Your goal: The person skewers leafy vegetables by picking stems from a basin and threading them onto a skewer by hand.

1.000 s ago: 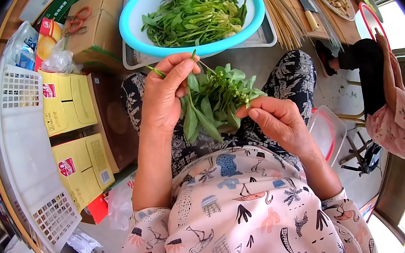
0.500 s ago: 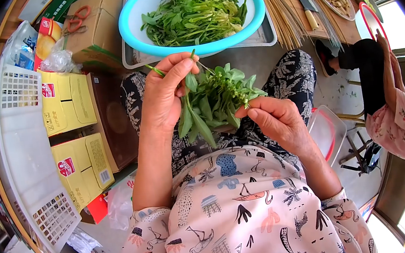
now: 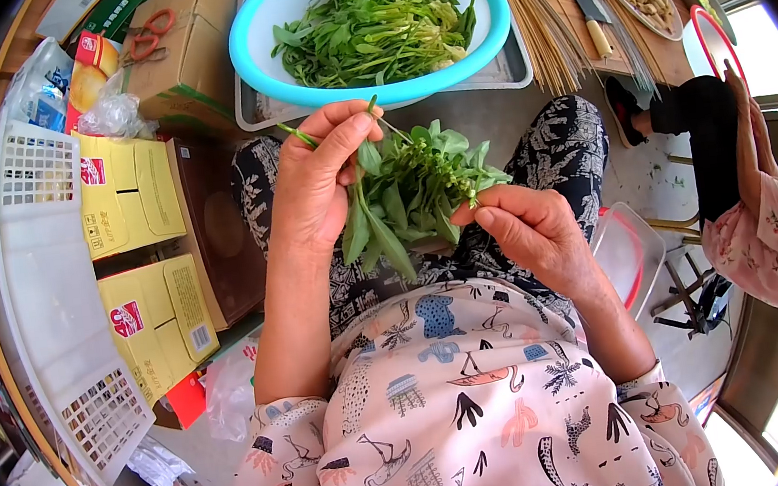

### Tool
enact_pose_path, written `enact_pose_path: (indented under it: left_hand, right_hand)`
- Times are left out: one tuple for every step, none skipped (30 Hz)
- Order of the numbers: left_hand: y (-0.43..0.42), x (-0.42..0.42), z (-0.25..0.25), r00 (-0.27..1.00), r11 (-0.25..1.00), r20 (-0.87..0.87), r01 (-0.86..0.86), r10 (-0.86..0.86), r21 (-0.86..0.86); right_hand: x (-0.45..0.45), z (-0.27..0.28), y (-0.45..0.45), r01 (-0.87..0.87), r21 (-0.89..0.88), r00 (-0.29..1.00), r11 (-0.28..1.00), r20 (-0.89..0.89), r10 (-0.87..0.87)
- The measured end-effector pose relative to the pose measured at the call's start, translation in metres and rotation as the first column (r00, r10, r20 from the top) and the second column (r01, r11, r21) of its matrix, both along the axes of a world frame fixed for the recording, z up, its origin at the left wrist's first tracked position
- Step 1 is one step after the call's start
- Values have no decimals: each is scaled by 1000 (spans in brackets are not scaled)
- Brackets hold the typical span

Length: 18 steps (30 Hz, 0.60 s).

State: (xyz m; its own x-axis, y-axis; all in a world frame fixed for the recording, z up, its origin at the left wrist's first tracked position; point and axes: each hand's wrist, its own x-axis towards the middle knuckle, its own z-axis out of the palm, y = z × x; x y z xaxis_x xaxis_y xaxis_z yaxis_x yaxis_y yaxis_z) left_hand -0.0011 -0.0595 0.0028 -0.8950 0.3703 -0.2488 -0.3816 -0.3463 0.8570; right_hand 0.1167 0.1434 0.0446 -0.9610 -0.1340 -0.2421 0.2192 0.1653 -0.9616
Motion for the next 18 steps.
enact_pose_path:
  left_hand:
    - [0, 0, 0, 1000, 1000, -4, 3, -3, 3]
    - [0, 0, 1, 1000, 1000, -3, 3, -3, 3]
    - [0, 1, 1, 1000, 1000, -12, -2, 2, -6]
    - [1, 1, 2, 1000, 1000, -20, -8, 7, -15]
    - [0, 1, 3, 1000, 1000, -20, -8, 8, -15]
    - [-1, 0, 4, 999, 1000, -38, -5, 4, -23]
    - [-1, 0, 5, 998, 1000, -57, -2, 0, -31]
    - [-1, 0, 6, 998, 1000, -56, -2, 0, -31]
    - [0, 0, 8, 996, 999, -85, -9, 5, -52]
    - [0, 1, 9, 994, 997, -113, -18, 9, -72]
    - [0, 1, 10, 994, 997, -113, -18, 10, -72]
    - [1, 1, 11, 993, 997, -115, -30, 21, -75]
    - [1, 2, 11, 993, 996, -117, -42, 32, -78]
    - [0, 2, 11, 993, 996, -118, -42, 33, -78]
    - [-1, 1, 9, 992, 996, -123, -33, 23, -84]
    - [-2, 1, 8, 992, 996, -128, -24, 13, -90]
    - [-3, 1, 8, 992, 996, -128, -24, 13, -90]
    - [-3, 1, 8, 992, 994, -126, -30, 17, -101]
  right_hand:
    - [0, 1, 0, -2, 2, 1000, 1000, -2, 2]
    - [0, 2, 0, -5, 4, 1000, 1000, -4, 5]
    - [-1, 8, 0, 0, -10, 999, 1000, 37, 0]
    - [-2, 9, 0, 3, -18, 998, 1000, 57, -2]
    - [-2, 10, 0, 6, -25, 997, 1000, 77, -4]
    - [-2, 10, 0, 3, -27, 997, 1000, 71, -1]
    - [-2, 10, 1, 2, -28, 998, 1000, 68, 0]
    - [-2, 9, 1, 1, -29, 998, 1000, 66, 1]
    - [-2, 9, 1, 0, -26, 998, 1000, 65, 2]
    - [-2, 9, 1, -1, -24, 998, 1000, 64, 2]
    - [-2, 9, 1, -1, -22, 998, 1000, 64, 3]
    - [-2, 9, 1, -1, -24, 998, 1000, 67, 3]
    - [-1, 9, 1, -1, -25, 998, 1000, 68, 3]
    - [-1, 10, 1, -1, -26, 998, 1000, 70, 3]
    - [-1, 10, 1, -1, -29, 997, 1000, 75, 3]
    - [-1, 10, 1, -1, -30, 997, 1000, 77, 3]
    - [-1, 9, 1, 0, -32, 997, 999, 80, 3]
    - [-1, 9, 1, 1, -38, 997, 999, 83, 2]
